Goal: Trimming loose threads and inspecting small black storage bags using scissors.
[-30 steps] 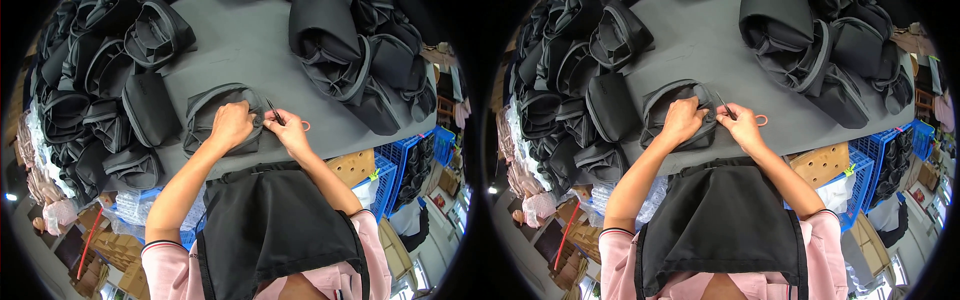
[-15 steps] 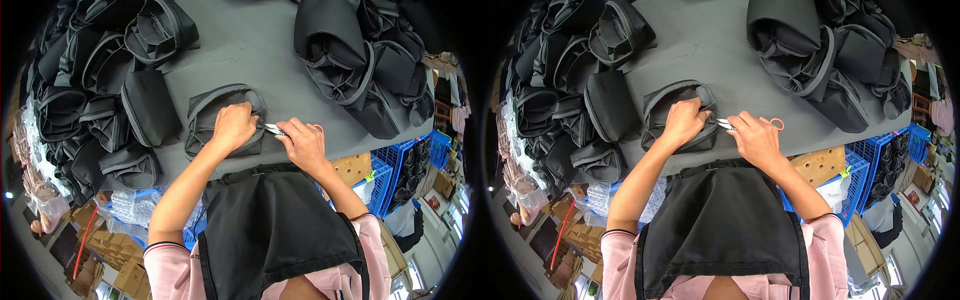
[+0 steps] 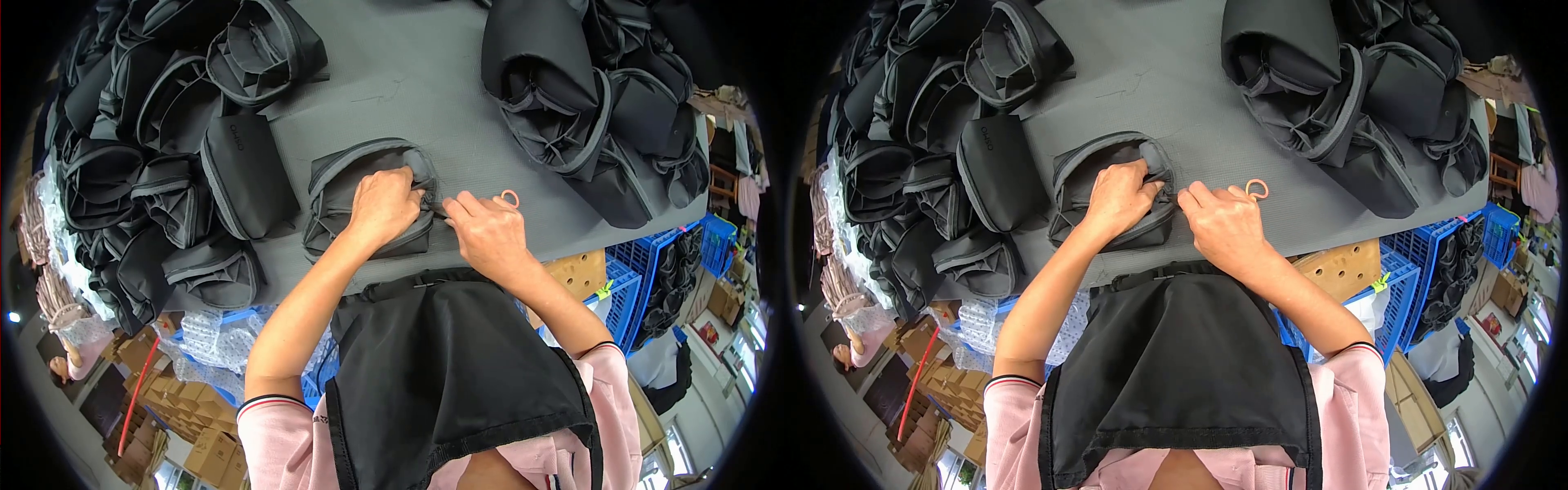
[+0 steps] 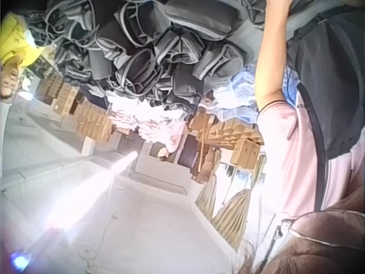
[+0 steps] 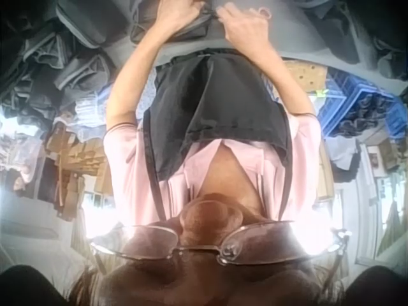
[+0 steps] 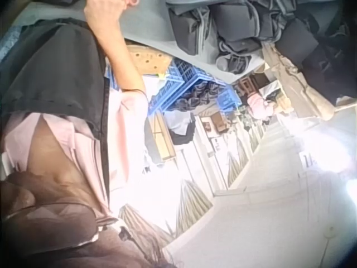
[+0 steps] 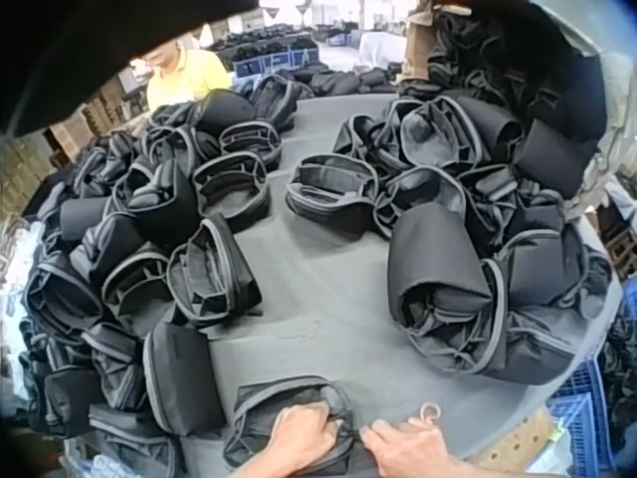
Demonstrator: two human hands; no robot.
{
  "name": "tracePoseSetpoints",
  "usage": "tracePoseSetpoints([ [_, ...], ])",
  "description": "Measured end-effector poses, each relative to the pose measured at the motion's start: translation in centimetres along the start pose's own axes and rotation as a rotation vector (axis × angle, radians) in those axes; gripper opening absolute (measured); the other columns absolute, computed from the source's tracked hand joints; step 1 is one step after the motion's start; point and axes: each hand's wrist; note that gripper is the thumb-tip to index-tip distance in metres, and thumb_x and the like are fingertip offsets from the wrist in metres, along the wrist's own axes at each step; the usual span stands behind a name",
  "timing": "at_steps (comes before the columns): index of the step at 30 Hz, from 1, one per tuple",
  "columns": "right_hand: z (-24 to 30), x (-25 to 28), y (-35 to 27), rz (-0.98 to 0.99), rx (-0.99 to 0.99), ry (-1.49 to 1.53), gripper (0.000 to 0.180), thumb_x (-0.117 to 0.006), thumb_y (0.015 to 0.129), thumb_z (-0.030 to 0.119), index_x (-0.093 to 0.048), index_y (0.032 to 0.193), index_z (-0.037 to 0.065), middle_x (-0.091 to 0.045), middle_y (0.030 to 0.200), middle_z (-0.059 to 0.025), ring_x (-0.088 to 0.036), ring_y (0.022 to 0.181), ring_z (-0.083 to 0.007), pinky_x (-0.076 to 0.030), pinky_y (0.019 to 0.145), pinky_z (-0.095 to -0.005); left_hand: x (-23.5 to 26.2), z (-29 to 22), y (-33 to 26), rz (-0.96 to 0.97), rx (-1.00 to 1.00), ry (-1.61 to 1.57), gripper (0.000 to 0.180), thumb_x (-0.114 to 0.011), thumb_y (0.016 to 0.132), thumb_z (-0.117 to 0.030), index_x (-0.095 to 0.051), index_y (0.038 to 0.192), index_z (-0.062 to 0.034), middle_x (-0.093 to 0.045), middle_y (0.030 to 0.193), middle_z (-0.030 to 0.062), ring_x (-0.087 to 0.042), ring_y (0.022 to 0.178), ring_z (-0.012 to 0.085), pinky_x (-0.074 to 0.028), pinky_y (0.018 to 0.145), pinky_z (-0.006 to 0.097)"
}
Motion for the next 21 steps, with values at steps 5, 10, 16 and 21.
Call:
tracePoseSetpoints([
  [5,0.1,-0.1,0.1,0.008,-0.015,0.009,0.021,-0.066,0.07,0.013,-0.06,0.089,0.008,-0.052,0.072,-0.0022,-0.057,0.06,-0.0175,-0.043,0.055,-0.0298,0.0,0.1,0.1,-0.01,-0.017,0.003,0.021,-0.06,0.075,-0.014,-0.057,0.073,0.0059,-0.06,0.073,0.024,-0.06,0.074,0.0391,-0.046,0.07,0.045],
  [10,-0.3,0.7,-0.5,-0.13,-0.154,0.308,0.021,-0.067,0.073,0.011,-0.059,0.092,0.006,-0.052,0.072,-0.0018,-0.054,0.059,-0.015,-0.042,0.055,-0.0276,-0.1,0.1,-0.1,-0.008,0.001,-0.004,0.021,-0.061,0.075,-0.015,-0.057,0.074,0.0056,-0.061,0.076,0.0235,-0.06,0.077,0.0395,-0.046,0.071,0.046],
  [16,-1.5,-1.4,2.0,-0.037,-0.661,1.076,0.032,-0.074,0.07,0.015,-0.054,0.093,0.003,-0.048,0.073,-0.0012,-0.046,0.067,-0.0093,-0.041,0.061,-0.0227,-0.6,-0.3,-0.9,0.127,-0.06,0.008,0.022,-0.061,0.077,-0.018,-0.058,0.081,0.0037,-0.061,0.084,0.0225,-0.059,0.084,0.0385,-0.045,0.075,0.046],
  [21,-1.2,-2.2,4.2,0.119,-0.674,1.087,0.037,-0.078,0.065,0.017,-0.052,0.089,0.003,-0.056,0.08,-0.0058,-0.051,0.074,-0.0121,-0.045,0.065,-0.0278,0.5,-0.4,-1.2,0.216,-0.009,-0.009,0.024,-0.061,0.077,-0.019,-0.058,0.086,0.0039,-0.062,0.086,0.0224,-0.059,0.087,0.0382,-0.045,0.076,0.047],
])
Point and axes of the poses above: each hand's wrist, its own y-axis towards the middle knuckle, its own x-axis out of the back of the hand, z = x × y
